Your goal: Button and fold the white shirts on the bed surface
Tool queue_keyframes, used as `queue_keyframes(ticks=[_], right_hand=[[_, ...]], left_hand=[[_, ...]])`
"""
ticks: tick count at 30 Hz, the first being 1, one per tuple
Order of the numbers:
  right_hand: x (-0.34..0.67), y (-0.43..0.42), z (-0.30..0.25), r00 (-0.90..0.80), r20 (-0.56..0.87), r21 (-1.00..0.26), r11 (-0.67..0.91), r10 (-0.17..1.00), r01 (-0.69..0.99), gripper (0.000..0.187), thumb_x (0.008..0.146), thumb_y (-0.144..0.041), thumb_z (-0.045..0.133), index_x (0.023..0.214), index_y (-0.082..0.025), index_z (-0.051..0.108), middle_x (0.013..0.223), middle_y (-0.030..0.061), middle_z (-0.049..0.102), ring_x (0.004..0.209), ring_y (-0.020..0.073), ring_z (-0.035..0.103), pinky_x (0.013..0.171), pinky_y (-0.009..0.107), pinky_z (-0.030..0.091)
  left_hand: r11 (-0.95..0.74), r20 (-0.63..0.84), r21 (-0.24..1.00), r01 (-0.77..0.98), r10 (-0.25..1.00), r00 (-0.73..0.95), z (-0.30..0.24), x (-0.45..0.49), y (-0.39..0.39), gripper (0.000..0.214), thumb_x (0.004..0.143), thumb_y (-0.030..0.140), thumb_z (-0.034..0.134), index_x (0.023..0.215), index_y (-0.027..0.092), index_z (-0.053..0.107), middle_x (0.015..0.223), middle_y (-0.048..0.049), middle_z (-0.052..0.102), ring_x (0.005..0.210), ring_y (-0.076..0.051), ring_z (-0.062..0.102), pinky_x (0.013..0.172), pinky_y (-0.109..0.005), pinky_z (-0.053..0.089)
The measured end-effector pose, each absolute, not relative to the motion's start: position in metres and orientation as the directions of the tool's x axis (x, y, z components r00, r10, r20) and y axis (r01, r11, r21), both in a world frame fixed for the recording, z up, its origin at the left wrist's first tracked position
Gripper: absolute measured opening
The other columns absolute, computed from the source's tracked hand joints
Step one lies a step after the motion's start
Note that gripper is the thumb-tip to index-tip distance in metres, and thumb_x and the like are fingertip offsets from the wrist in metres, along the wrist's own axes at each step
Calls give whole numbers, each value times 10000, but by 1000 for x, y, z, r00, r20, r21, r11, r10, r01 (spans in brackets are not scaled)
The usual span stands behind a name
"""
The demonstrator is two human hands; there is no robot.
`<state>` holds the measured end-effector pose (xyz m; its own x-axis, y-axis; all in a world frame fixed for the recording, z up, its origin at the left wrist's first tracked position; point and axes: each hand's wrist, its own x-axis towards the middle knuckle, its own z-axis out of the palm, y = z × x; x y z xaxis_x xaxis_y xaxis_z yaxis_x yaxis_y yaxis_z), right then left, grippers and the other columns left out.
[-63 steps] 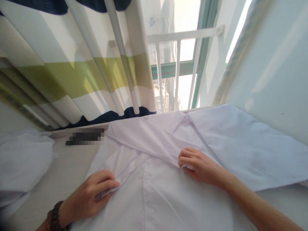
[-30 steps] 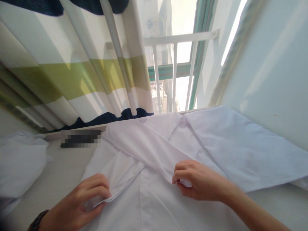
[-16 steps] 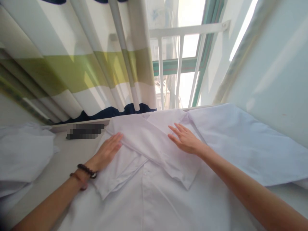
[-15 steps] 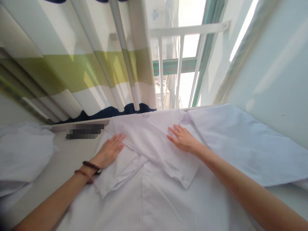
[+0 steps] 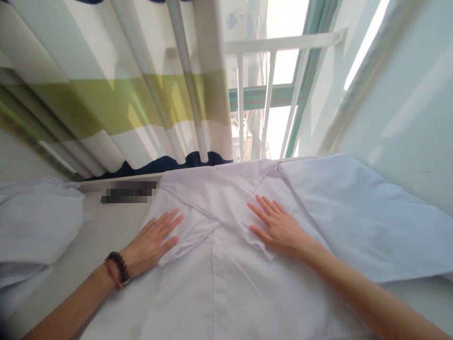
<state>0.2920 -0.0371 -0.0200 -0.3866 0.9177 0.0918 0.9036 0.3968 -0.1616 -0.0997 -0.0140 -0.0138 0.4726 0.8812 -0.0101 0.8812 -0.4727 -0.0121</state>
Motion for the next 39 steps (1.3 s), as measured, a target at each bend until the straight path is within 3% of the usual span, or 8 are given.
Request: queue_keyframes(ticks=[6, 14, 20, 26, 32, 34, 36, 39], right_hand=[[315, -102, -34, -411, 88, -210, 420, 907, 883, 604, 967, -539, 402, 1526, -350, 272, 1608, 27, 201, 1468, 314, 183, 1162, 590, 232], [314, -76, 12, -313, 33, -297, 308, 949, 904, 538, 983, -572, 308, 1417, -320, 502, 1544, 41, 381, 1397, 296, 382, 1128, 534, 347], [299, 5, -5, -157, 163, -178, 186, 974, 966, 595, 1004, -471, 290, 1511, -167, 352, 1610, 127, 201, 1478, 300, 155, 1188, 488, 204], [302, -12, -34, -206, 61, -135, 212, 977, 968, 662, 982, -574, 231, 1523, -203, 325, 1601, 122, 221, 1472, 291, 182, 1184, 509, 191], [314, -43, -24, -231, 16, -238, 228, 973, 944, 686, 958, -641, 224, 1471, -234, 426, 1582, 111, 299, 1456, 294, 255, 1170, 511, 245], [316, -28, -16, -128, 30, -283, 131, 991, 950, 670, 963, -613, 237, 1409, -188, 498, 1510, 143, 420, 1406, 304, 359, 1145, 498, 298], [319, -4, -7, 57, 78, -329, -28, 995, 944, 671, 950, -583, 308, 1397, -115, 483, 1454, 185, 474, 1378, 330, 389, 1131, 497, 309], [322, 34, 6, 280, 69, -420, -227, 957, 879, 693, 920, -532, 410, 1427, -61, 414, 1441, 230, 470, 1388, 357, 363, 1122, 489, 304]], left_hand=[[-521, 155, -72, 851, 837, 525, -31, -127, -69, 558, 986, 526, 339, 1505, 323, 327, 1586, -24, 303, 1461, -259, 263, 1179, -479, 229], [-473, 28, 99, 876, 881, 472, 17, -114, -27, 600, 990, 546, 273, 1512, 255, 328, 1432, -85, 532, 1299, -243, 501, 1104, -428, 372], [-492, 124, 27, 870, 865, 485, 17, -66, 35, 550, 1000, 469, 279, 1470, 222, 422, 1572, -92, 336, 1455, -298, 263, 1170, -500, 240], [-396, 37, -13, 918, 917, 396, -18, -70, 24, 571, 987, 474, 297, 1503, 238, 357, 1584, -83, 295, 1464, -299, 244, 1161, -543, 222], [-446, 44, 41, 894, 895, 444, -14, -88, -5, 564, 980, 516, 271, 1458, 266, 430, 1553, -69, 378, 1435, -287, 307, 1151, -507, 256], [-376, 30, 111, 920, 926, 376, 1, -85, 1, 541, 988, 495, 237, 1335, 242, 565, 1452, -99, 499, 1344, -278, 431, 1114, -459, 323], [-145, 26, 148, 978, 989, 142, 19, -82, 17, 543, 974, 492, 274, 1204, 157, 633, 1320, -173, 568, 1244, -320, 508, 1056, -462, 374], [54, 58, 167, 985, 996, -65, 38, -84, 48, 665, 930, 506, 360, 1293, -33, 501, 1301, -343, 503, 1232, -452, 487, 975, -567, 393]])
